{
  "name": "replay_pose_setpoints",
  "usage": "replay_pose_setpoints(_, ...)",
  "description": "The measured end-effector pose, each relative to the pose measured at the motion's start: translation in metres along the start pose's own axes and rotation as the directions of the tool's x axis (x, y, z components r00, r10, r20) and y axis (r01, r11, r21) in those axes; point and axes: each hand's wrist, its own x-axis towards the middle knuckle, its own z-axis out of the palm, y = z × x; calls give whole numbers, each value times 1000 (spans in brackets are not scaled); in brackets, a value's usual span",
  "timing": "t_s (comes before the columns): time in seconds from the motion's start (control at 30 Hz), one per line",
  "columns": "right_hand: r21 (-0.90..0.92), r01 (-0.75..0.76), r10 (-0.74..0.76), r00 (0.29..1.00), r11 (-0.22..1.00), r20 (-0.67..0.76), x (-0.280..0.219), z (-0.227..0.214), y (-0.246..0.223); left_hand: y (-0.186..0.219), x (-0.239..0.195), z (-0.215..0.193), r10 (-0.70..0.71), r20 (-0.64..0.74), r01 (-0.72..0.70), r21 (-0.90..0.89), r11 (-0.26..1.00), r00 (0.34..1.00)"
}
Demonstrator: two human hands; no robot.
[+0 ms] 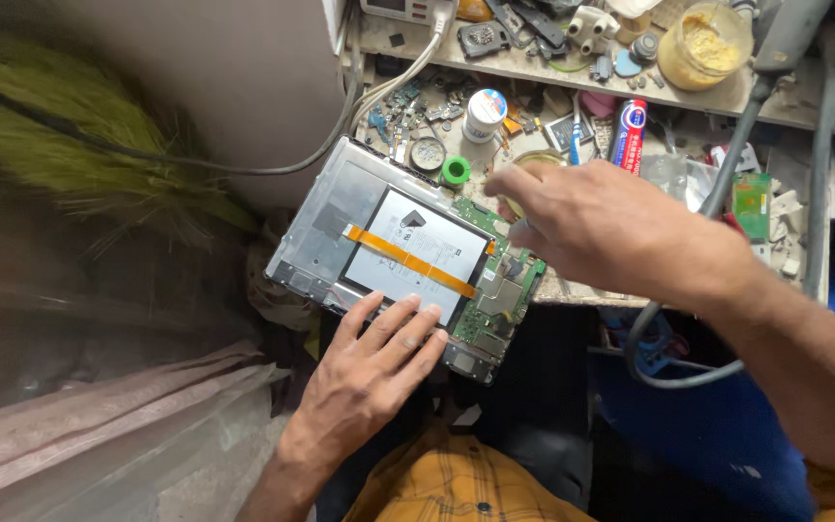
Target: The person uses a soldering iron to work on a disassembled electronic device, likely a tablet or laptop, on a cluttered workbench. They repeatedly apply heat to specific points on the circuit board and ribbon cable, occasionally using a small orange tool to adjust components.
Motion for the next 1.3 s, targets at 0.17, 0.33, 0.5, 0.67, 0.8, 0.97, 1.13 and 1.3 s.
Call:
replay_pose_setpoints(0.17, 36, -186, 179, 973, 982, 147, 0, -2, -2, 0, 1, 1, 1, -1, -1, 9, 1000, 1000)
replay_pose_setpoints(0.33, 3, -247, 241, 949, 969, 205, 0, -3, -4, 0, 1, 0, -4, -1, 4, -1, 1000, 1000)
replay_pose_setpoints(0.5, 80, -230, 215, 963, 970, 162, 1, -3, 1, 0, 0, -1, -3, 4, 2, 2, 1000, 1000)
replay_pose_setpoints(0.67, 200, -162, 205, 954, 966, -217, -35, -19, 39, 0, 2, -1, 5, 3, -5, 3, 1000, 1000)
replay_pose_setpoints(0.8, 270, -134, 234, 894, 953, -381, -64, -2, 68, -1, 3, -3, 14, 19, -14, -5, 1000, 1000)
replay_pose_setpoints(0.97, 424, -276, 439, 826, 862, -355, -75, 33, 76, 1, 2, -3, -6, 32, 7, -22, 1000, 999)
replay_pose_setpoints(1.13, 482, -345, 515, 810, 805, -281, -76, 38, 74, 2, -3, -1, -38, 29, 40, -58, 998, 999)
replay_pose_setpoints(1.3, 463, -248, 429, 837, 851, -339, -69, 36, 74, 3, -10, 6, -82, -6, 81, -88, 993, 997)
